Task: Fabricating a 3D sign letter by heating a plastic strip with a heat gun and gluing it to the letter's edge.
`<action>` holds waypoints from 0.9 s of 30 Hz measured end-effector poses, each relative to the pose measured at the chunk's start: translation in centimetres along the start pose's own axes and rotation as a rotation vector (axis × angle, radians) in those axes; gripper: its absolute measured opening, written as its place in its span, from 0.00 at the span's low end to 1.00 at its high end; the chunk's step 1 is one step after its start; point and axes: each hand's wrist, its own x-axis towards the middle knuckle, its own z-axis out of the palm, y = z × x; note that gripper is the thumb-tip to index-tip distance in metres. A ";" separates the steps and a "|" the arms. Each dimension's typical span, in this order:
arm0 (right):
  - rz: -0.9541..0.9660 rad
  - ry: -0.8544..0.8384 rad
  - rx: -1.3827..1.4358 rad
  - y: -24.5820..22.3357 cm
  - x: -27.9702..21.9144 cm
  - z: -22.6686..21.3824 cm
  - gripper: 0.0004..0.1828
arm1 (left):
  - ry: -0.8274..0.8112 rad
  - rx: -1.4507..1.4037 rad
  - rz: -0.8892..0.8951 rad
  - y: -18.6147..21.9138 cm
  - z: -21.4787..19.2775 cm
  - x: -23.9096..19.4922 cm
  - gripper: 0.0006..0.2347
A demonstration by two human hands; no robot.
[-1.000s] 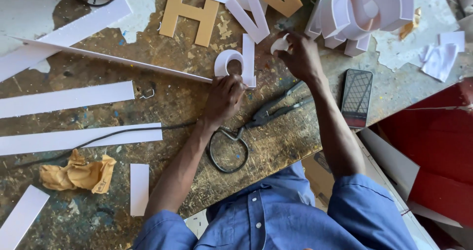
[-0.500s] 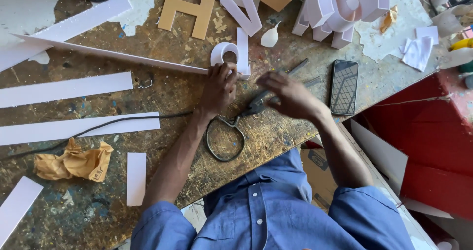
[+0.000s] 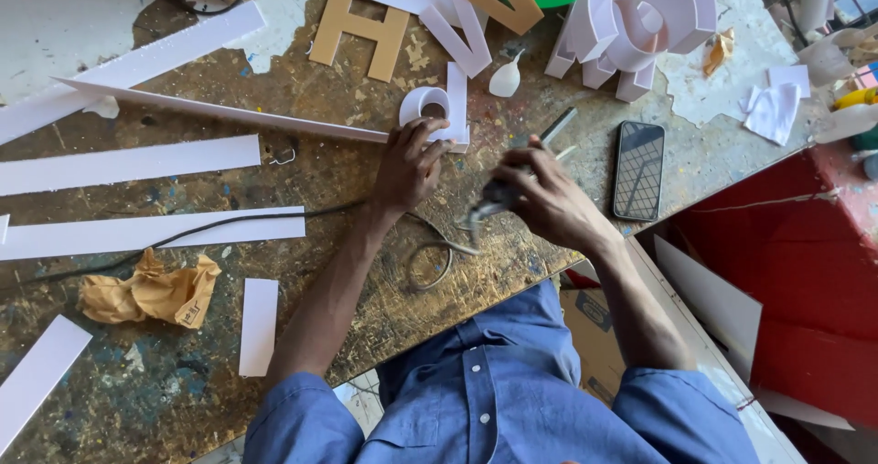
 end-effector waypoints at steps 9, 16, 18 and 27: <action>0.148 0.612 0.645 1.2 1.4 -2.1 0.41 | -0.074 -0.041 -0.074 0.7 -1.7 1.0 0.07; 0.185 0.396 0.547 0.6 1.3 -3.0 0.46 | -0.144 0.031 -0.070 0.1 -0.6 0.6 0.12; 0.313 0.265 0.380 0.2 1.5 -4.3 0.43 | -0.146 0.034 -0.103 -0.1 0.2 0.3 0.14; 0.221 0.243 0.337 0.2 1.3 -3.8 0.08 | -0.094 0.118 -0.185 1.1 -0.6 1.6 0.10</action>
